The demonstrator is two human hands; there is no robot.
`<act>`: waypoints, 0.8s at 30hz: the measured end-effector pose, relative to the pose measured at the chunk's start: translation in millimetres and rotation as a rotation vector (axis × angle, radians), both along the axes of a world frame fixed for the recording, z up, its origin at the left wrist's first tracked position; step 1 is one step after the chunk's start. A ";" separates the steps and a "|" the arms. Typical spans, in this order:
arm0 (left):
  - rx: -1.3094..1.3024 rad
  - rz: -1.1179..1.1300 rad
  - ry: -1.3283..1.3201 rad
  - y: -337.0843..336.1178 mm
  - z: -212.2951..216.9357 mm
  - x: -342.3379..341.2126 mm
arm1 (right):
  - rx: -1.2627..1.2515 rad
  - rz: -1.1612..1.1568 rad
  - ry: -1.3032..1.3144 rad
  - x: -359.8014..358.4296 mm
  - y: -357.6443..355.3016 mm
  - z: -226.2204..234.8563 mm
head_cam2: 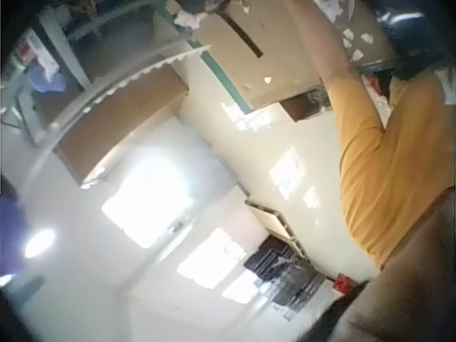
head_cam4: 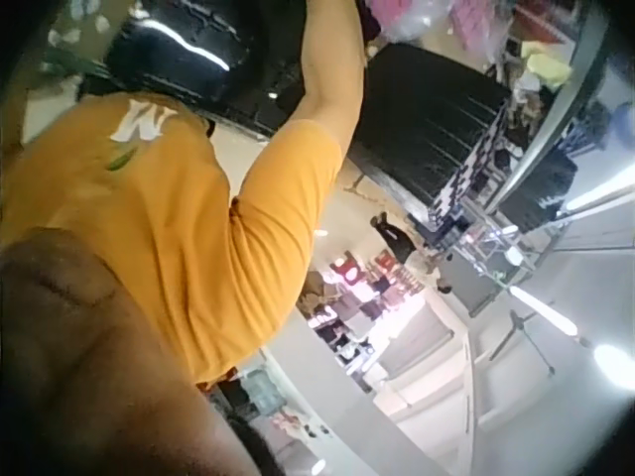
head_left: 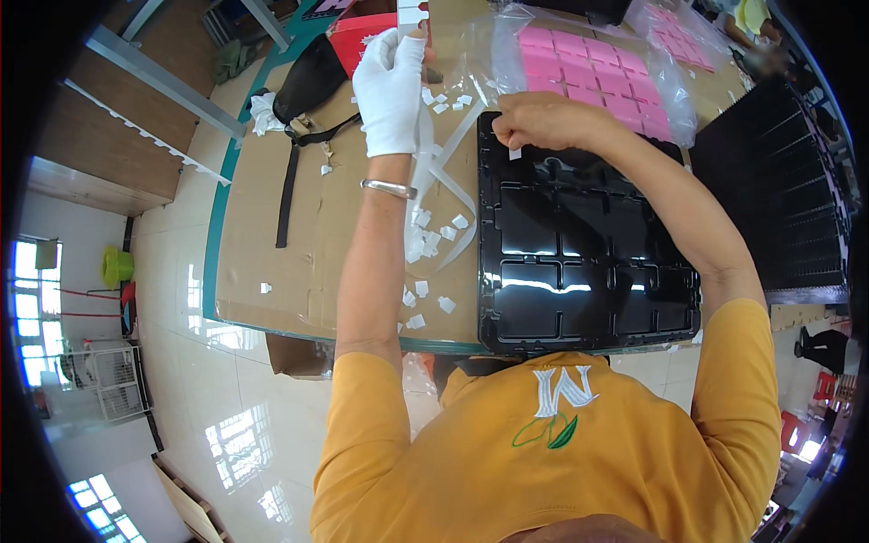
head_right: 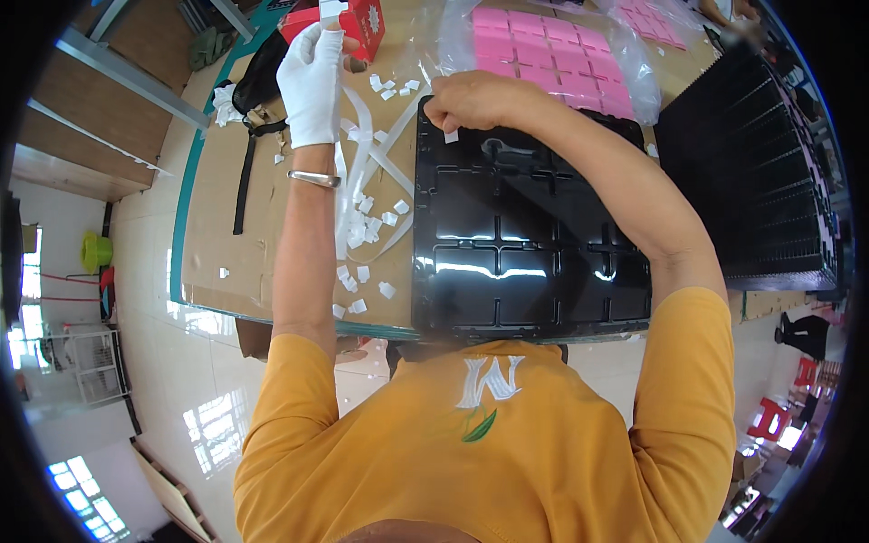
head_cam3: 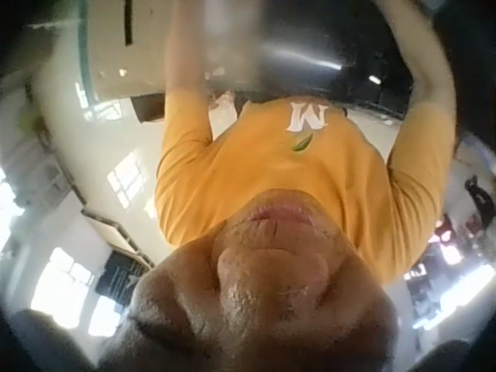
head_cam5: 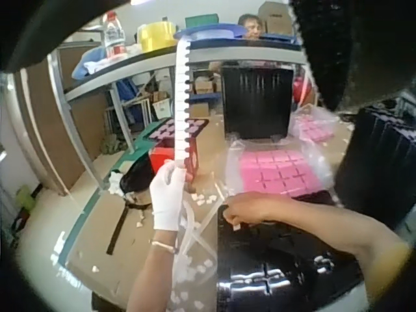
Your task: The person assembles black plastic trays by applying white adhesive strips to the surface and then placing pink grid inserts into the compartments. The person works at a table in a workshop environment, handling the trays and inserts one at a time.
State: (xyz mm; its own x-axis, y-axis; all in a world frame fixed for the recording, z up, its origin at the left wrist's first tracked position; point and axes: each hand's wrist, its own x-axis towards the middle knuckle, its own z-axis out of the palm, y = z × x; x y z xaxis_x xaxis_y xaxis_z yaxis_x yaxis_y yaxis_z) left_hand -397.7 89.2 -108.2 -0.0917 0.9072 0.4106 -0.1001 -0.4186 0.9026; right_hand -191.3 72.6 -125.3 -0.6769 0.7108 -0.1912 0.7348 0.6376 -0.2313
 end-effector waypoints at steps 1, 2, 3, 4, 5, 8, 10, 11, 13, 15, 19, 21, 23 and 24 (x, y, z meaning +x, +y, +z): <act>-0.003 0.019 0.006 0.3 -1.9 -0.8 | 0.014 -0.010 -0.003 -1.6 2.3 -6.0; -0.005 0.037 0.012 0.5 -2.4 -1.9 | 0.028 -0.021 -0.005 -2.9 3.2 -11.9; -0.011 0.032 0.007 0.1 -2.3 -2.7 | 0.038 -0.035 -0.008 -4.0 2.7 -16.5; -0.016 0.026 0.002 -0.5 -1.8 -3.5 | 0.061 -0.047 -0.051 -7.4 2.2 -18.4; -0.022 0.019 -0.003 -1.1 -1.7 -4.1 | 0.078 -0.091 -0.072 -8.8 1.3 -20.9; -0.039 0.001 0.004 -2.8 -0.2 -5.8 | 0.115 -0.200 -0.096 -10.9 -4.2 -30.9; -0.070 -0.015 -0.046 -2.9 3.0 -2.9 | 0.144 -0.235 -0.066 -9.0 -5.6 -29.7; -0.084 -0.023 -0.071 -4.3 2.4 -1.0 | 0.115 -0.268 -0.100 -11.1 -8.1 -27.8; -0.134 -0.032 -0.095 -7.2 4.3 0.9 | 0.067 -0.333 -0.174 -17.8 -10.6 -16.5; -0.152 -0.038 -0.090 -9.4 4.9 0.8 | 0.255 -0.381 0.112 -13.2 2.9 -14.1; -0.154 -0.039 -0.087 -17.7 10.3 -4.1 | 0.057 -0.621 0.952 -39.2 25.6 45.1; -0.161 -0.050 -0.068 -21.6 15.6 1.3 | -0.079 -0.661 1.100 -51.9 21.3 66.6; -0.161 -0.046 -0.047 -22.5 17.0 4.1 | -0.081 -0.606 1.092 -60.6 18.7 73.0; -0.135 -0.032 -0.039 -22.1 14.5 4.2 | -0.075 -0.595 1.107 -63.4 18.4 73.9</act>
